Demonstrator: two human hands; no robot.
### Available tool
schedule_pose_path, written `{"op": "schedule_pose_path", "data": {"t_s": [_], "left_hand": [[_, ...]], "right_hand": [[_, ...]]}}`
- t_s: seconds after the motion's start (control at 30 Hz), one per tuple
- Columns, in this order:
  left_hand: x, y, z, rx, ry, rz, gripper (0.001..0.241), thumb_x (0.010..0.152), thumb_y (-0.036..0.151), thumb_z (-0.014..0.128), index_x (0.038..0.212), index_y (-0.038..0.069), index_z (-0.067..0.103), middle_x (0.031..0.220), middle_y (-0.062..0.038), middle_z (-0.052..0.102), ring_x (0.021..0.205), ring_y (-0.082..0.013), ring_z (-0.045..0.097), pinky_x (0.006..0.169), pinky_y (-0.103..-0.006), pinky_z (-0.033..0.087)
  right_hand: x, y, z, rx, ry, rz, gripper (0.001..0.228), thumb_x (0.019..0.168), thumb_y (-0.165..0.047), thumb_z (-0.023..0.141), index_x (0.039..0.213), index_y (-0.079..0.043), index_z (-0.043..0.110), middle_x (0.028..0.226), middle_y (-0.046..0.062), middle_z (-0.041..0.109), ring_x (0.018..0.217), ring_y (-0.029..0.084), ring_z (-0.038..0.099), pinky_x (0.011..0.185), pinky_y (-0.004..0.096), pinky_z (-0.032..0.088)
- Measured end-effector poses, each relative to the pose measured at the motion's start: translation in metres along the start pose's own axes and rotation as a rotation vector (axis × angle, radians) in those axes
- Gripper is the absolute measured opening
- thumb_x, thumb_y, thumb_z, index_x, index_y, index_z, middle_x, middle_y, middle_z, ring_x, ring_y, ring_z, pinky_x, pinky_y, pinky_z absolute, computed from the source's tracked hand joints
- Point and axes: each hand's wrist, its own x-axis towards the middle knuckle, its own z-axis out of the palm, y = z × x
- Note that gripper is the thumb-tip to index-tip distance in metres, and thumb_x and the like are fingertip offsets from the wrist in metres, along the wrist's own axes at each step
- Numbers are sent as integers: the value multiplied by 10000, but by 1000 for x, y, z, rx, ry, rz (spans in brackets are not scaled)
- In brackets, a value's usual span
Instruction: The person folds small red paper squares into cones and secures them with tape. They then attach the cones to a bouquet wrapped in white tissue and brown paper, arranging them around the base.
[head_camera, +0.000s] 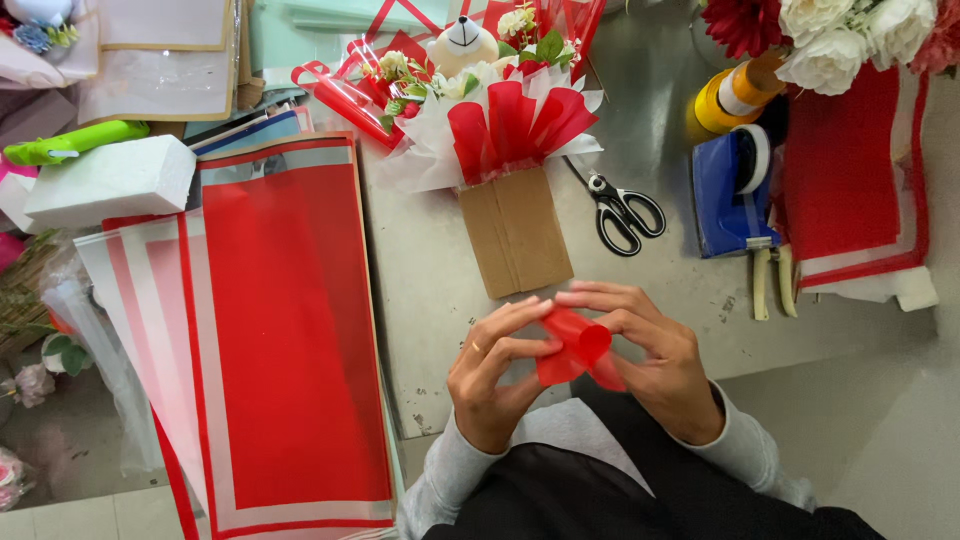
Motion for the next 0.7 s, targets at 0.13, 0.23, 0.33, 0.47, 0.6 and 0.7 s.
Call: {"op": "schedule_pose_path", "data": {"t_s": [0.13, 0.23, 0.33, 0.47, 0.6, 0.7], "left_hand": [[-3, 1, 0, 20, 27, -9, 154, 768, 88, 743, 863, 61, 625, 1000, -104, 665, 945, -222, 666, 860, -368, 542], [-8, -4, 4, 50, 60, -56, 80, 807, 80, 697, 866, 91, 644, 944, -71, 686, 844, -175, 660, 843, -354, 548], [-10, -5, 8, 121, 130, -21, 136, 758, 79, 739, 853, 69, 642, 872, -55, 691, 766, -161, 662, 732, -275, 570], [-15, -10, 11, 99, 171, -81, 278, 754, 83, 750, 973, 27, 588, 908, -80, 677, 789, -178, 692, 692, -257, 579], [-17, -9, 11, -52, 187, -301, 420, 742, 120, 757, 1092, 66, 531, 832, -91, 686, 793, -170, 704, 762, -266, 578], [-11, -5, 7, -55, 171, -357, 430, 754, 140, 750, 1111, 97, 514, 785, -81, 701, 801, -187, 717, 787, -267, 552]], "right_hand": [[-3, 6, 2, 85, 3, 26, 75, 817, -77, 618, 886, -47, 617, 1051, 107, 649, 1082, 278, 612, 978, 353, 501], [-6, 11, 7, 97, 19, 96, 76, 829, -104, 618, 881, -54, 641, 958, 101, 649, 912, 191, 626, 878, 280, 476], [-10, 15, 14, 230, 86, 89, 119, 797, -64, 646, 911, -31, 627, 952, 129, 651, 905, 229, 643, 855, 309, 536], [-13, 23, 20, 355, 145, 131, 165, 791, -74, 656, 946, -31, 616, 917, 120, 652, 891, 227, 639, 827, 288, 557], [-21, 33, 27, 454, 186, 148, 188, 810, -58, 646, 980, -27, 572, 969, 149, 642, 891, 238, 639, 790, 294, 566], [-20, 35, 28, 440, 199, 147, 325, 785, -39, 670, 1055, -38, 489, 950, 137, 589, 793, 245, 689, 651, 267, 627]]}}
